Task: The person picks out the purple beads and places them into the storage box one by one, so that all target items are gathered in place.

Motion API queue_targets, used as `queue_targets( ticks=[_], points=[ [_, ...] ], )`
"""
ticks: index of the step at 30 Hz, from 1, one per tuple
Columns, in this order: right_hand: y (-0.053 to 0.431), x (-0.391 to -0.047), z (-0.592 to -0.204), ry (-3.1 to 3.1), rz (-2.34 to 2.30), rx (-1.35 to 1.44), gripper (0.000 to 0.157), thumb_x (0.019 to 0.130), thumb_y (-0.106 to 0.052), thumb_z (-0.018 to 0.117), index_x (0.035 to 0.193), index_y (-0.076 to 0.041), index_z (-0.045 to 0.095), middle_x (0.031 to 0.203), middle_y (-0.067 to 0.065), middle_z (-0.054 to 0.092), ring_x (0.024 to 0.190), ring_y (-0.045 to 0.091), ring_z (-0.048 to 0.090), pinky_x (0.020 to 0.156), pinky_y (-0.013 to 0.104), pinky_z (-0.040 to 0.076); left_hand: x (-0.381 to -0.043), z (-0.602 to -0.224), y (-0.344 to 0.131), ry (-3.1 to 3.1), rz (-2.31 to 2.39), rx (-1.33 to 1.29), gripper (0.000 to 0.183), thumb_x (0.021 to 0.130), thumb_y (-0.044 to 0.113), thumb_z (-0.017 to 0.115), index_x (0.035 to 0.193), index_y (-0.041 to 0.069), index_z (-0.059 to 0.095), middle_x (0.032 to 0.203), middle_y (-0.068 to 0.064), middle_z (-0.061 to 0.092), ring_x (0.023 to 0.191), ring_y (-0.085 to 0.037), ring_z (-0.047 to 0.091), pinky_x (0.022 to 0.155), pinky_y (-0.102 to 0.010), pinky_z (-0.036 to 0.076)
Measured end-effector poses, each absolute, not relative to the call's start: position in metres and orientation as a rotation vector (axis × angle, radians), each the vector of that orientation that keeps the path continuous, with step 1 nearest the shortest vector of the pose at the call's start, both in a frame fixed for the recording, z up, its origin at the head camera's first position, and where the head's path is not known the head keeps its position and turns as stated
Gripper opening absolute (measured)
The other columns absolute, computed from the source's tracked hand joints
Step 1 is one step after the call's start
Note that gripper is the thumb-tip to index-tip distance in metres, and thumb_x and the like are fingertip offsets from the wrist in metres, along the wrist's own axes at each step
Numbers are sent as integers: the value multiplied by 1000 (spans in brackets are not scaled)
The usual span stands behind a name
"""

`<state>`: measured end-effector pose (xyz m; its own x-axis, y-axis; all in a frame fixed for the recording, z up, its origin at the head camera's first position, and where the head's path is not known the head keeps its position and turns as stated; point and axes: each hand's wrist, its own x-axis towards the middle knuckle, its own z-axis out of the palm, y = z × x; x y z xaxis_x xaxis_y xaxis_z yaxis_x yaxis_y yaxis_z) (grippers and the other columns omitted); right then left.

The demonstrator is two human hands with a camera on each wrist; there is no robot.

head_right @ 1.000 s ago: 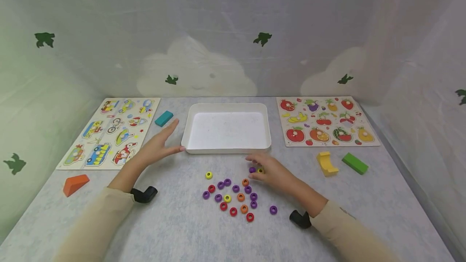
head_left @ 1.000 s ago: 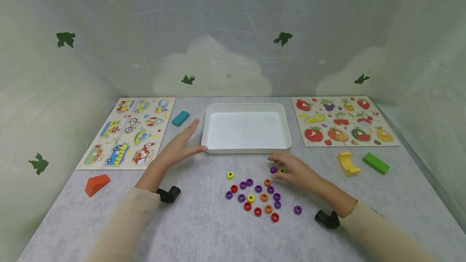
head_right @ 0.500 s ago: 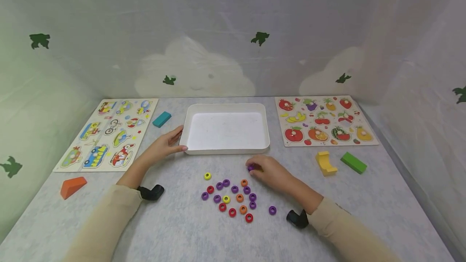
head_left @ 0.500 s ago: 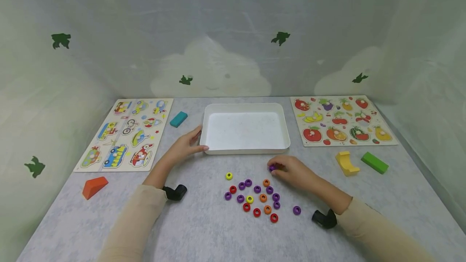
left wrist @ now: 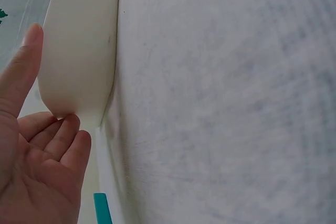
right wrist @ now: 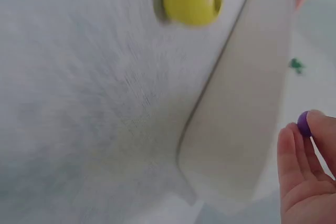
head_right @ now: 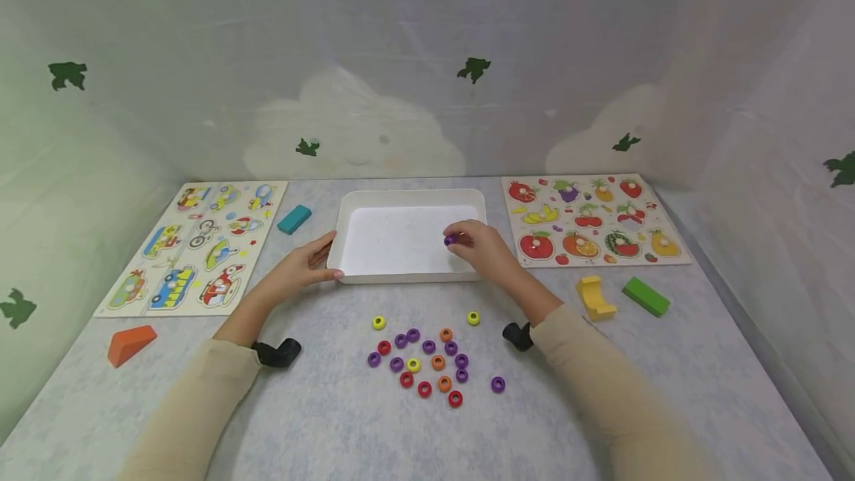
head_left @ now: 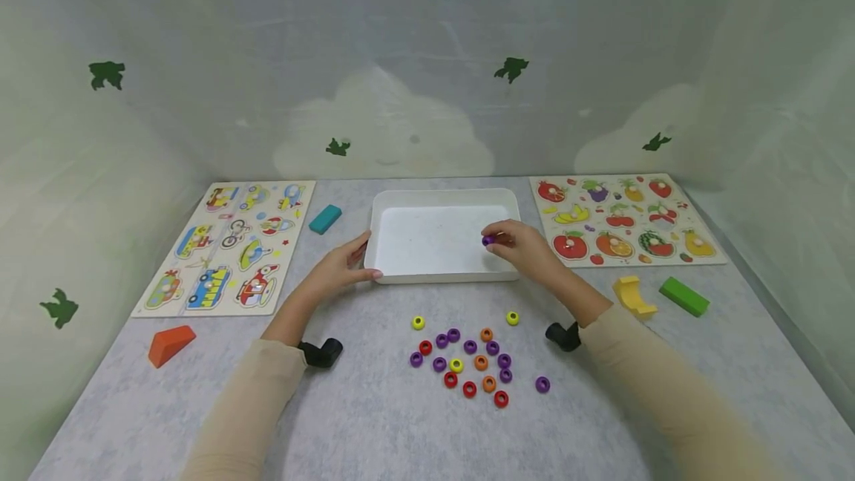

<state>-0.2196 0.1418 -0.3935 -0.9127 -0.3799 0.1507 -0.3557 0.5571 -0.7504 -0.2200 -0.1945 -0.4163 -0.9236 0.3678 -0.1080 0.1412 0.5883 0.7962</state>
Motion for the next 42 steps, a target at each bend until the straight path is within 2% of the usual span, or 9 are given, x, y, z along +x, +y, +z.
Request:
queue_targets(
  ticks=[7,14,19,22,26,30,35,38,42],
  points=[
    [124,-253,-413,2701,-1214,-458,21,78,-12,57,99,-8,57,93,-1,56,86,14,51,77,27,43,-219,-419,-196,2555,1248,407,89,65,41,65,133,16,14,136,1,13,119,-11,21,96,-28,23],
    [114,-262,-426,2740,-1034,-387,14,77,-12,59,91,-13,59,85,-2,55,81,13,49,76,28,41,-216,-414,-196,2534,1255,395,87,65,39,65,133,17,15,136,1,13,120,-12,21,96,-29,22],
    [115,-259,-422,2728,-1034,-398,21,77,-14,59,97,-12,57,89,-2,54,83,13,49,76,28,42,-207,-399,-190,2523,1277,395,82,70,26,65,133,9,15,136,-6,13,120,-18,20,97,-33,21],
    [120,-252,-412,2718,-1092,-453,29,76,-18,60,103,-10,54,96,1,53,87,13,49,77,28,42,-204,-393,-187,2535,1256,397,81,72,24,64,133,7,14,136,-7,12,120,-19,20,97,-33,21],
    [132,-234,-394,2705,-1218,-559,39,75,-26,61,108,-8,50,104,6,51,93,18,48,80,30,42,-205,-393,-187,2526,1261,397,82,71,26,64,133,8,13,136,-6,12,120,-18,19,97,-33,21],
    [146,-206,-377,2689,-1340,-656,46,71,-34,61,108,-11,48,105,3,49,94,21,47,81,32,42,-212,-403,-192,2511,1275,392,86,68,34,64,133,13,14,136,-1,12,120,-15,19,97,-32,21],
    [162,-152,-359,2608,-1435,-777,41,72,-22,63,108,-10,48,104,0,48,94,18,47,81,34,42,-220,-417,-196,2531,1257,400,88,65,41,64,133,19,13,136,3,12,120,-12,20,97,-30,21],
    [167,-119,-355,2524,-1454,-782,41,71,-14,65,108,-9,48,104,1,49,93,19,47,79,36,42,-218,-416,-195,2529,1266,402,86,68,35,65,134,17,13,136,2,12,120,-12,19,97,-31,20],
    [175,-90,-365,2398,-1447,-721,43,70,-13,66,107,-7,47,105,7,49,94,25,47,78,37,42,-210,-400,-188,2509,1288,393,81,71,25,64,133,11,14,136,-2,12,121,-15,19,98,-32,20]
  ],
)
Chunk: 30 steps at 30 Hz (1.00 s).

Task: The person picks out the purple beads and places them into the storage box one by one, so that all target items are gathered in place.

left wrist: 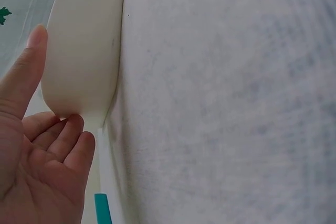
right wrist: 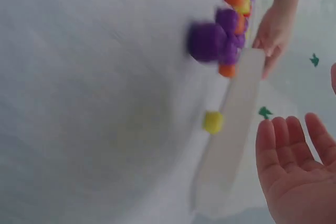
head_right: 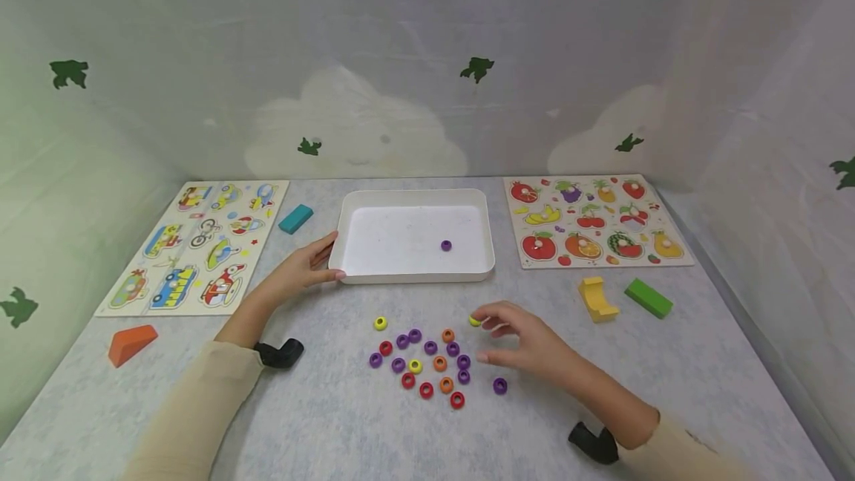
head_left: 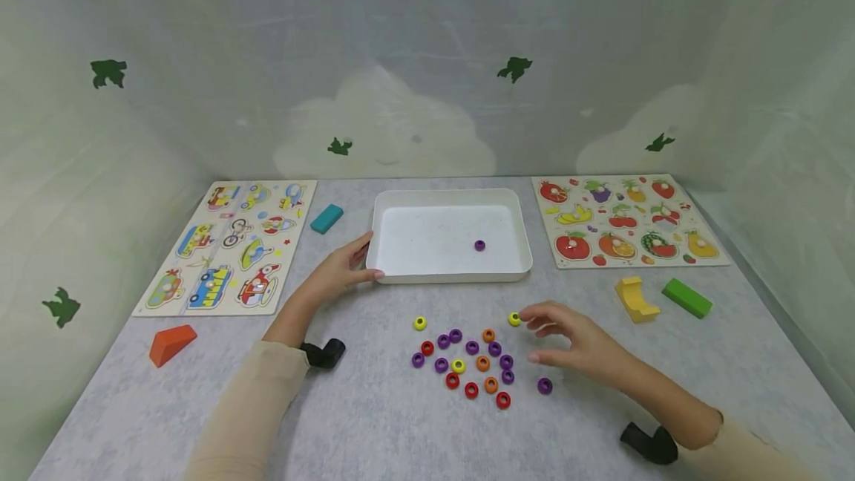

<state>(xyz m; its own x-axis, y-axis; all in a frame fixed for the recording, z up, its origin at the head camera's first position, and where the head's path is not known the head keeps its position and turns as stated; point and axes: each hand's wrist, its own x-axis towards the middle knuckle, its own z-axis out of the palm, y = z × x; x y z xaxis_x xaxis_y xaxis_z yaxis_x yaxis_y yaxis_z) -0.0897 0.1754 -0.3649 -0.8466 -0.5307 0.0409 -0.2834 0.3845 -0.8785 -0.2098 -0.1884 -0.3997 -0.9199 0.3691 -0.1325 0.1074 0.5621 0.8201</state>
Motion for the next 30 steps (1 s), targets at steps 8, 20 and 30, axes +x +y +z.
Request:
queue_targets(
  ticks=[8,20,30],
  points=[
    [201,-72,-420,2332,-1231,-612,41,69,-28,65,106,-16,51,102,-3,51,87,13,49,75,25,44,-205,-391,-184,2512,1276,382,81,72,23,64,133,8,13,136,-5,11,121,-17,18,98,-32,20],
    [199,-78,-417,2444,-1072,-698,16,75,-23,60,91,-22,58,85,-11,53,73,6,49,62,19,44,-220,-418,-195,2535,1262,377,85,68,35,65,133,21,13,136,4,11,120,-11,19,97,-30,20],
    [180,-132,-378,2660,-1376,-831,22,76,-17,59,98,-18,57,93,-9,54,80,6,51,72,24,46,-222,-420,-195,2487,1318,354,84,68,27,66,133,13,15,136,-2,12,120,-16,20,97,-33,20]
  ],
)
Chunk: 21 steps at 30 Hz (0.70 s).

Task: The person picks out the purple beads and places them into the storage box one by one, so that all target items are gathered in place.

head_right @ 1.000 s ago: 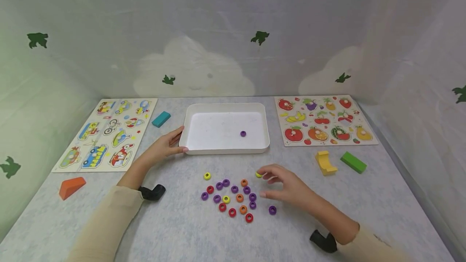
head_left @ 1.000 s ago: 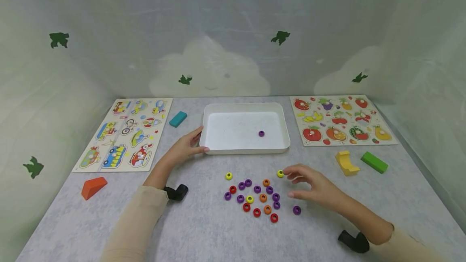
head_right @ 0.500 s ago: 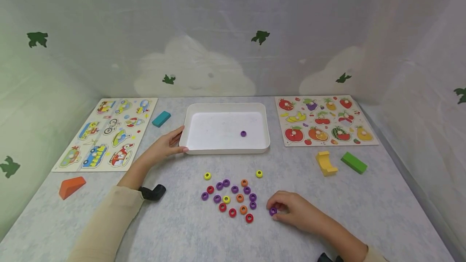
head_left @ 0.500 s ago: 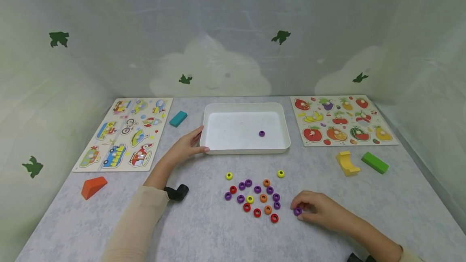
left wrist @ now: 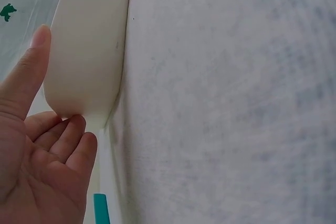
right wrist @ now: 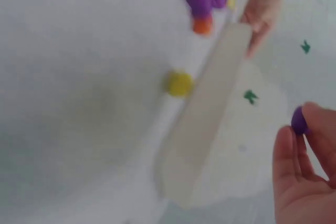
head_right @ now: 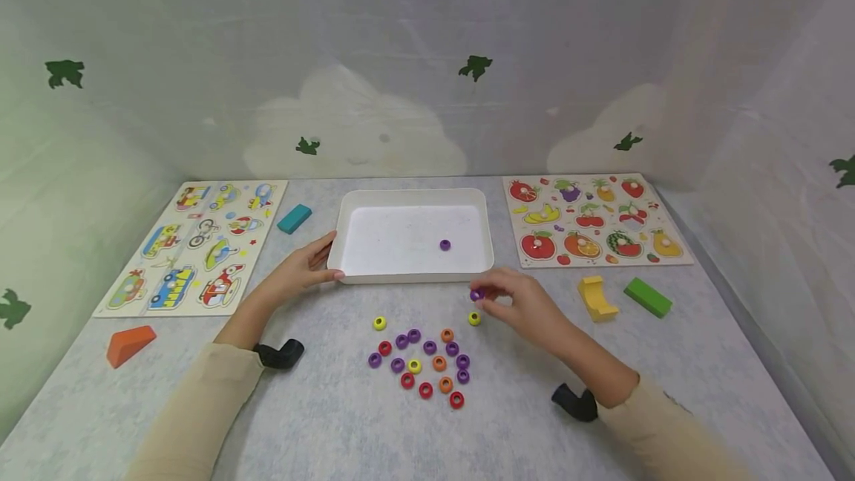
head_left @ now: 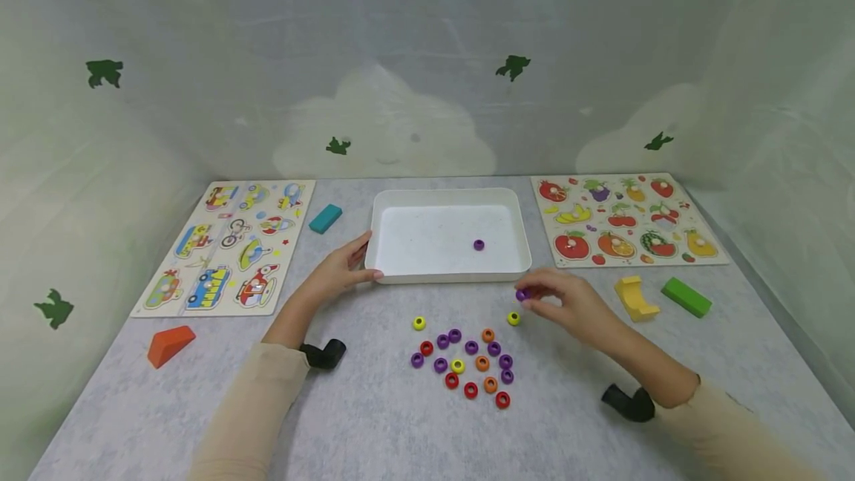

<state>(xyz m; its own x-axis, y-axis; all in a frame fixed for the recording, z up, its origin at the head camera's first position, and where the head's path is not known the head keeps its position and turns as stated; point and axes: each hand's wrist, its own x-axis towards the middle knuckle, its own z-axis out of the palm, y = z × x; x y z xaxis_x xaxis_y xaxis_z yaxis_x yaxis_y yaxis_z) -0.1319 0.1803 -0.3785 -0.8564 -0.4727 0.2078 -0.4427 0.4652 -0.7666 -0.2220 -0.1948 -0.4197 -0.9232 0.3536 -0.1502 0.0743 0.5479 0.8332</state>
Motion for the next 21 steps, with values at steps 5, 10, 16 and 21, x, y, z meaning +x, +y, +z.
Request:
queue_targets(
  ticks=[5,10,16,21],
  points=[
    [164,-172,-370,2706,-1458,-863,22,77,-17,58,98,-15,57,94,-4,54,82,8,52,73,24,46,-221,-419,-195,2509,1293,355,84,68,31,65,133,18,14,136,1,12,120,-13,19,97,-31,20],
    [148,-207,-385,2700,-1386,-694,24,76,-15,59,99,-9,57,92,-2,54,82,10,52,73,24,45,-221,-420,-196,2522,1296,372,85,67,34,66,133,21,14,136,3,13,120,-11,20,97,-29,21],
    [136,-237,-404,2667,-1150,-459,19,75,-13,60,94,-11,59,90,0,55,83,14,50,75,28,43,-222,-422,-196,2525,1299,385,88,65,38,66,133,19,14,136,2,13,120,-11,21,97,-28,22],
    [128,-248,-411,2663,-988,-405,18,74,-12,61,92,-11,59,87,0,55,82,15,49,74,28,43,-221,-421,-195,2526,1298,391,87,66,36,66,133,16,14,136,1,13,120,-12,20,97,-29,22]
  ],
)
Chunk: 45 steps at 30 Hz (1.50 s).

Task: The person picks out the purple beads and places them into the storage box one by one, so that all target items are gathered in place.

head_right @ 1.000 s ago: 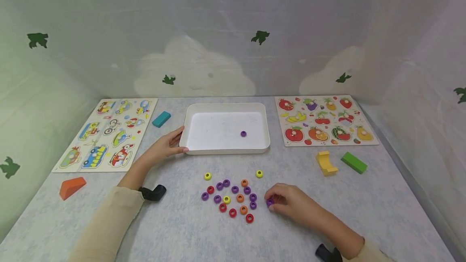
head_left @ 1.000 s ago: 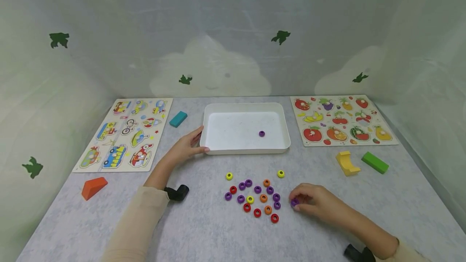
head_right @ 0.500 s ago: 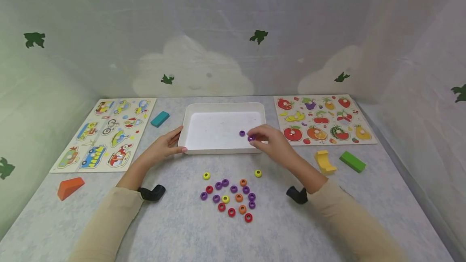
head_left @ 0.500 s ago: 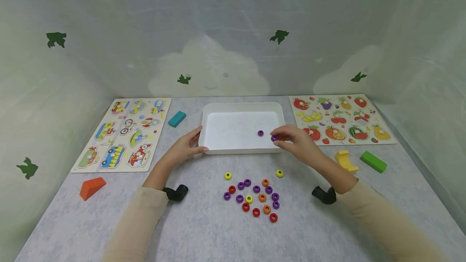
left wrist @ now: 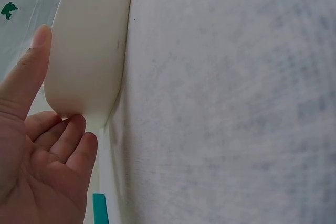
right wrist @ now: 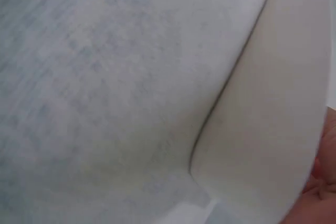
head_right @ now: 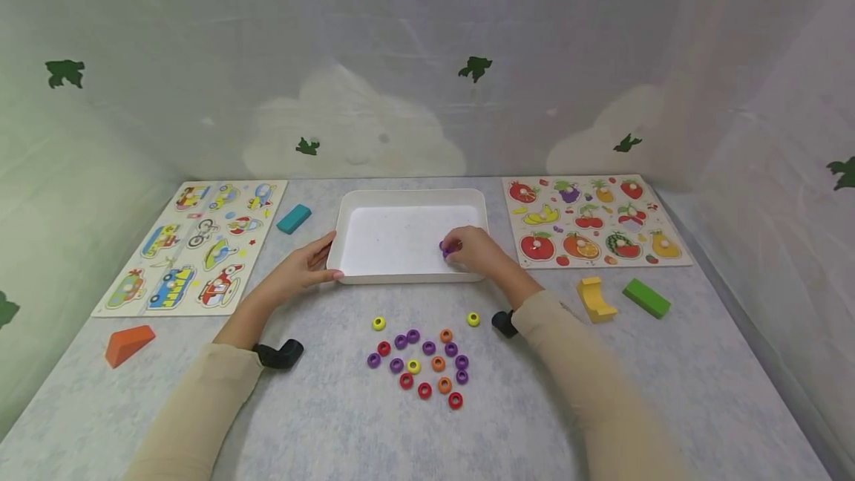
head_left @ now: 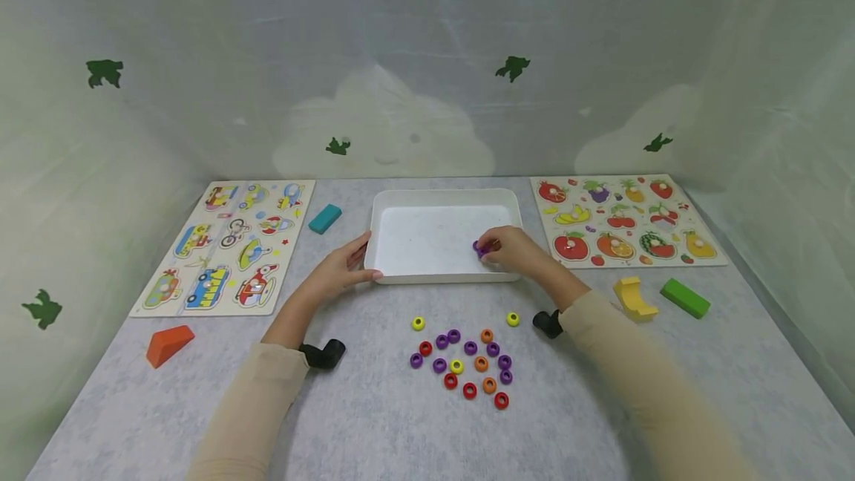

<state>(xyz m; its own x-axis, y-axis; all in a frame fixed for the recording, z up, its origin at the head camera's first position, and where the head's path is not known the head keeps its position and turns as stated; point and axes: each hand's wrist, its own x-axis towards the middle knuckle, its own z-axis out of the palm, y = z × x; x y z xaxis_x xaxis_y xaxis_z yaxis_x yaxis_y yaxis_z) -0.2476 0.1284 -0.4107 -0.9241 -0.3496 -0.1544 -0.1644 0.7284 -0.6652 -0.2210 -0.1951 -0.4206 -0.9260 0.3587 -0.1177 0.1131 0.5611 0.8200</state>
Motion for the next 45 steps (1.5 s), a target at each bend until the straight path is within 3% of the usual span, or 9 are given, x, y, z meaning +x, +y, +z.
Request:
queue_targets(
  ticks=[10,18,23,30,36,45],
  points=[
    [127,-246,-410,2685,-1001,-493,22,74,-13,62,95,-9,57,90,1,54,82,14,48,71,27,44,-221,-422,-194,2538,1295,401,86,67,35,65,133,16,14,136,1,13,120,-12,20,96,-28,22],
    [146,-205,-389,2638,-1316,-686,38,73,-26,63,104,-7,52,100,7,52,89,21,49,78,30,43,-220,-420,-194,2535,1296,400,88,65,39,65,133,16,14,136,1,13,120,-11,20,96,-28,22],
    [154,-164,-387,2546,-1432,-756,32,72,-22,64,101,-14,53,97,3,52,87,23,51,78,30,43,-220,-420,-195,2522,1315,395,86,66,37,65,133,18,14,136,2,13,120,-11,20,97,-28,22],
    [153,-121,-405,2396,-1395,-845,34,72,-21,63,101,-7,52,97,6,53,82,20,51,74,30,45,-219,-420,-194,2509,1335,397,85,68,34,65,133,18,14,136,3,12,120,-11,19,97,-28,21],
    [148,-108,-422,2388,-1258,-755,31,71,-24,64,99,-15,54,93,-5,53,79,12,50,69,24,46,-220,-421,-194,2521,1329,394,86,67,36,65,133,18,14,136,2,13,120,-11,20,97,-28,22],
    [140,-106,-431,2516,-1089,-736,18,74,-19,62,91,-18,57,84,-10,52,72,8,47,60,20,43,-220,-423,-194,2508,1354,402,84,68,32,65,133,17,14,136,2,13,120,-10,20,97,-27,22]
  ],
)
